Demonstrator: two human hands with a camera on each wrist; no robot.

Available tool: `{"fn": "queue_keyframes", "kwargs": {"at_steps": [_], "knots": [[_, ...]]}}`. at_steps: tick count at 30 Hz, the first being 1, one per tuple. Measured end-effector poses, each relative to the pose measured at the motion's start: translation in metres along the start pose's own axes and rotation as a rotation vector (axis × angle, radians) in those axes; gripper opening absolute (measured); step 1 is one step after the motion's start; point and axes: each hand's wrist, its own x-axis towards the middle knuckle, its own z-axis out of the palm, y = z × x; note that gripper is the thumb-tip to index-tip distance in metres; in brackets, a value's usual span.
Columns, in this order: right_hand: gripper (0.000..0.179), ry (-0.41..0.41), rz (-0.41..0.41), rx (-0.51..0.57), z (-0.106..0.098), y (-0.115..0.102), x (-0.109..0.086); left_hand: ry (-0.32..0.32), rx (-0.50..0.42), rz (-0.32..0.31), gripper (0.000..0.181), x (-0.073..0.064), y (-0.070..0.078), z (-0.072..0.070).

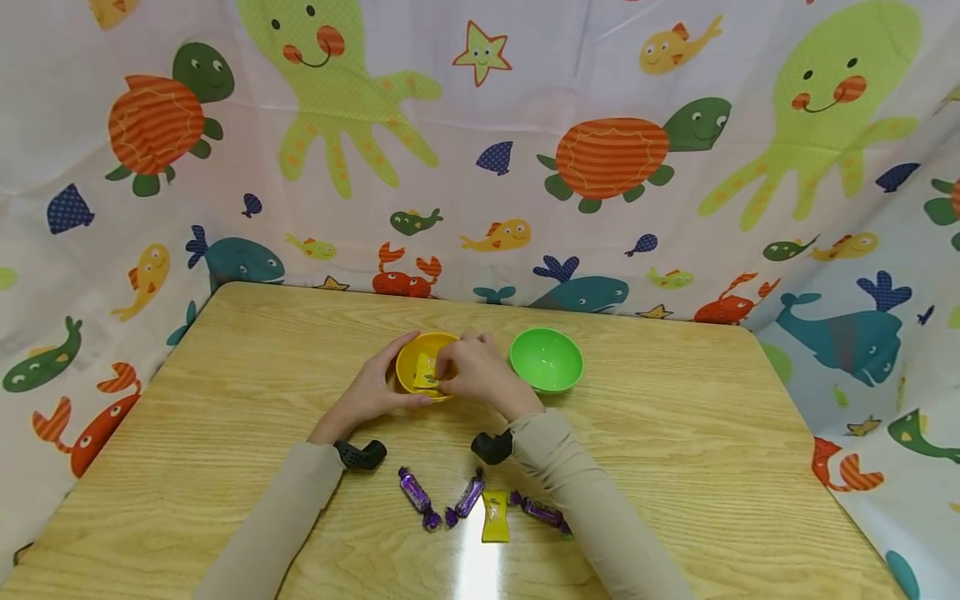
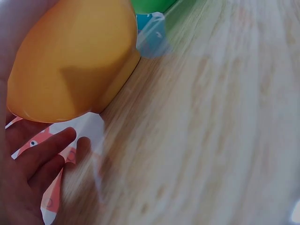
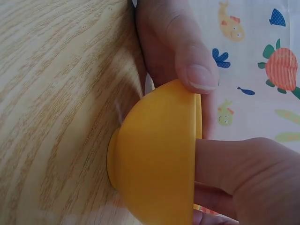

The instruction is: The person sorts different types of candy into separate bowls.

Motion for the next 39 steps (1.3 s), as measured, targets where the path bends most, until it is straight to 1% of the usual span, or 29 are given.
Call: {"fn": "queue_keyframes", "kwargs": {"at_steps": [5, 9, 14, 18, 23, 27, 31, 35, 39], "knots": [[0.007, -0.015, 0.002, -0.012, 0.0, -0.001, -0.001, 0.0, 0.002, -0.001, 0.097, -0.001, 0.0, 0.0], [0.005, -0.021, 0.009, 0.006, -0.003, -0.002, -0.004, 0.003, 0.006, -0.005, 0.097, -0.001, 0.0, 0.0], [0.004, -0.018, -0.008, 0.031, -0.008, -0.003, -0.009, 0.001, 0.002, -0.002, 0.097, -0.001, 0.0, 0.0], [0.004, -0.005, -0.029, 0.068, -0.012, -0.003, -0.013, 0.001, 0.002, -0.001, 0.097, -0.001, 0.001, 0.0], [0.008, 0.037, -0.052, 0.12, -0.02, -0.001, -0.02, 0.005, 0.013, -0.014, 0.097, -0.001, 0.002, 0.0], [0.008, 0.065, -0.085, 0.165, -0.027, 0.001, -0.031, 0.003, 0.014, -0.018, 0.097, 0.0, 0.002, 0.0], [0.008, 0.085, -0.131, 0.213, -0.029, 0.004, -0.048, 0.001, 0.009, -0.015, 0.098, 0.0, 0.001, 0.0], [0.006, 0.1, -0.174, 0.284, -0.026, 0.008, -0.067, 0.007, 0.015, -0.008, 0.099, 0.0, -0.001, 0.0], [0.008, 0.104, -0.18, 0.314, -0.019, 0.012, -0.087, 0.01, 0.034, -0.009, 0.098, 0.0, 0.001, 0.001]]}}
